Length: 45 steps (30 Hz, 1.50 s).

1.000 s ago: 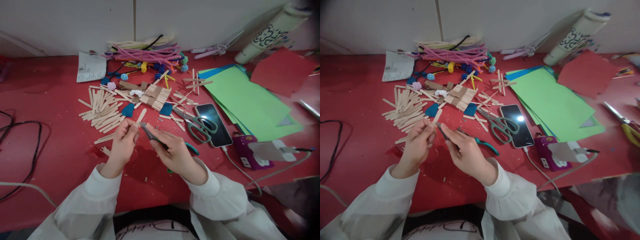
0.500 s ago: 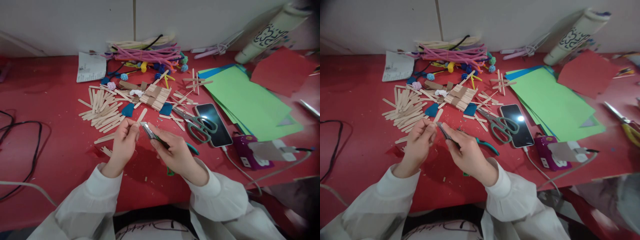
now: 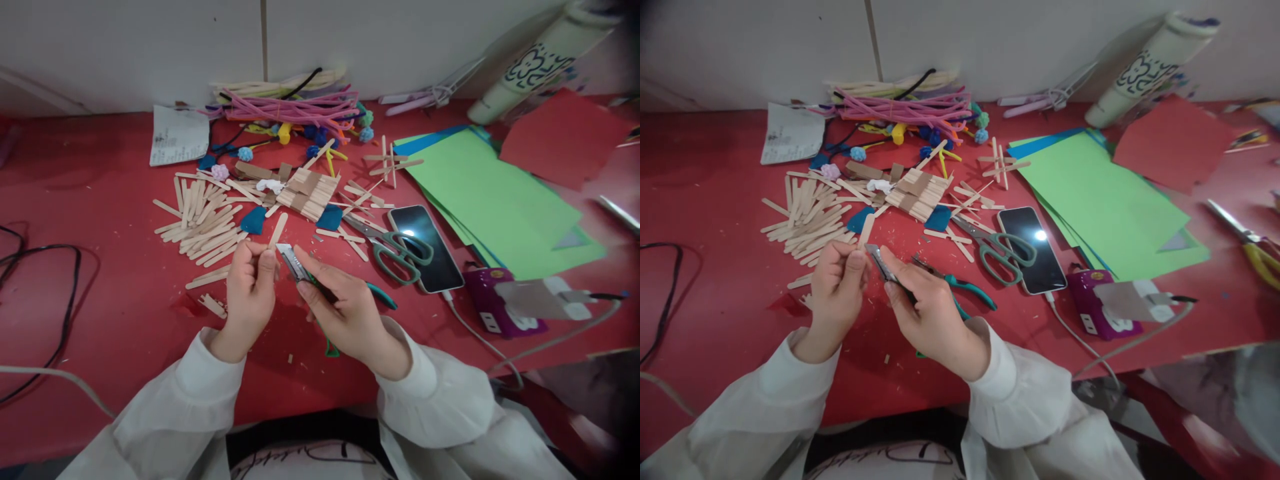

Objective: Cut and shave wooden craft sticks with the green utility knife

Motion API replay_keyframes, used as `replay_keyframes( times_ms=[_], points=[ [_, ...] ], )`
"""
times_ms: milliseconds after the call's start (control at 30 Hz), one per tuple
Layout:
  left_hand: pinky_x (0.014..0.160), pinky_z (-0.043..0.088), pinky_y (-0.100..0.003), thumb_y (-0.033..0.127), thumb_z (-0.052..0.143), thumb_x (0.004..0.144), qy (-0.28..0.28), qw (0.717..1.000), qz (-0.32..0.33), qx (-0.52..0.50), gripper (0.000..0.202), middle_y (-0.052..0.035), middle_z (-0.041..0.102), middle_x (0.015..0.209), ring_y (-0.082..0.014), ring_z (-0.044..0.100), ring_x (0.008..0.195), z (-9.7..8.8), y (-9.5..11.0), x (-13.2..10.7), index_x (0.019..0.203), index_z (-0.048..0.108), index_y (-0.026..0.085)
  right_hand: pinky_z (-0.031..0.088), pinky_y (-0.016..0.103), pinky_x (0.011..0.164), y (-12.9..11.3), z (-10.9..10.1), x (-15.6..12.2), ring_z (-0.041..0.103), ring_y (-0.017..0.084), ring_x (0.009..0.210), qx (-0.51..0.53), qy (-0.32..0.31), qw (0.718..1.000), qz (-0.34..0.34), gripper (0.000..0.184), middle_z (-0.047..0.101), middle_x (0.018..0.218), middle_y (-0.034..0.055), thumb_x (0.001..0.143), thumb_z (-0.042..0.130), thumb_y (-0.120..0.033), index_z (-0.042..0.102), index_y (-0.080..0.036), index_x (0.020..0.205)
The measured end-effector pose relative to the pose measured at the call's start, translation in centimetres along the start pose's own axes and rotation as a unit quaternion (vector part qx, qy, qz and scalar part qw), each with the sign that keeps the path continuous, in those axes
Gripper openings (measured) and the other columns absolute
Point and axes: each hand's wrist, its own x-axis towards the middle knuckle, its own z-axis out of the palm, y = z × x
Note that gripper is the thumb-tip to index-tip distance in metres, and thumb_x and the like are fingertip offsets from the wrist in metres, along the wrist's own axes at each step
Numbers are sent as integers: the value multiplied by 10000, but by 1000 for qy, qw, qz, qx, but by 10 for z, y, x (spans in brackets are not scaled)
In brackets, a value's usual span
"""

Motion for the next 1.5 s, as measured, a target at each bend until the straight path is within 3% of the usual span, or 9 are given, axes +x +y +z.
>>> replay_keyframes(
  times_ms=[100,233,467,667,800,933,1100,1333,1500],
  points=[
    [511,359,-229,369,462,897,1,999,12,30,216,43,454,602,-94,432,520,-1,-1,-1,764,438,201,544,244,558,0,1,0,617,116,627,-11,5,1000,-16,423,669,926,78,868,459,-156,527,-184,1285],
    [503,356,-224,343,468,896,-5,997,43,62,208,48,446,583,-91,426,503,-4,3,1,747,434,200,548,261,575,4,-1,1,614,130,613,6,-4,1000,-10,439,637,692,17,862,484,-160,513,-193,1299],
    [395,263,-193,351,502,872,-77,996,-27,-21,248,74,382,506,-68,318,417,-9,10,8,699,400,206,510,215,498,7,-8,4,576,86,534,14,-27,999,-29,433,672,825,50,858,483,-137,530,-195,1285],
    [363,206,-162,307,545,851,-85,981,-94,-144,253,88,372,470,-47,270,389,-9,8,10,676,397,201,491,207,406,15,-7,7,517,65,423,217,-72,968,103,479,604,623,-19,842,554,-242,497,-191,1315],
    [336,156,-145,319,585,814,-82,963,-147,-212,275,94,370,454,-33,236,360,-7,10,11,657,395,197,500,201,394,18,-4,11,544,80,484,302,-76,943,113,511,598,620,-23,814,598,-287,504,-194,1307],
    [323,139,-145,354,619,773,-79,952,-183,-231,321,97,361,445,-24,214,344,-5,14,12,630,380,194,498,198,403,15,-3,10,518,68,461,237,-58,966,87,466,604,644,-20,829,570,-243,524,-216,1292],
    [324,184,-154,372,604,800,-60,965,-154,-202,299,88,380,474,-36,262,358,-5,10,11,654,410,197,494,203,443,10,-3,5,514,63,462,73,-14,997,23,433,632,721,12,842,527,-163,543,-188,1274],
    [372,265,-175,355,567,845,-51,980,-103,-164,253,73,407,507,-57,333,408,-5,5,8,690,439,202,492,192,436,8,-4,6,581,79,535,62,-18,998,4,430,678,892,52,853,507,-166,529,-194,1282],
    [396,274,-191,367,549,859,-56,986,-81,-134,259,69,413,516,-61,329,414,-3,6,7,697,429,203,508,200,457,6,-5,6,602,89,549,51,-15,998,12,423,682,877,53,853,510,-172,537,-193,1275]
  ],
)
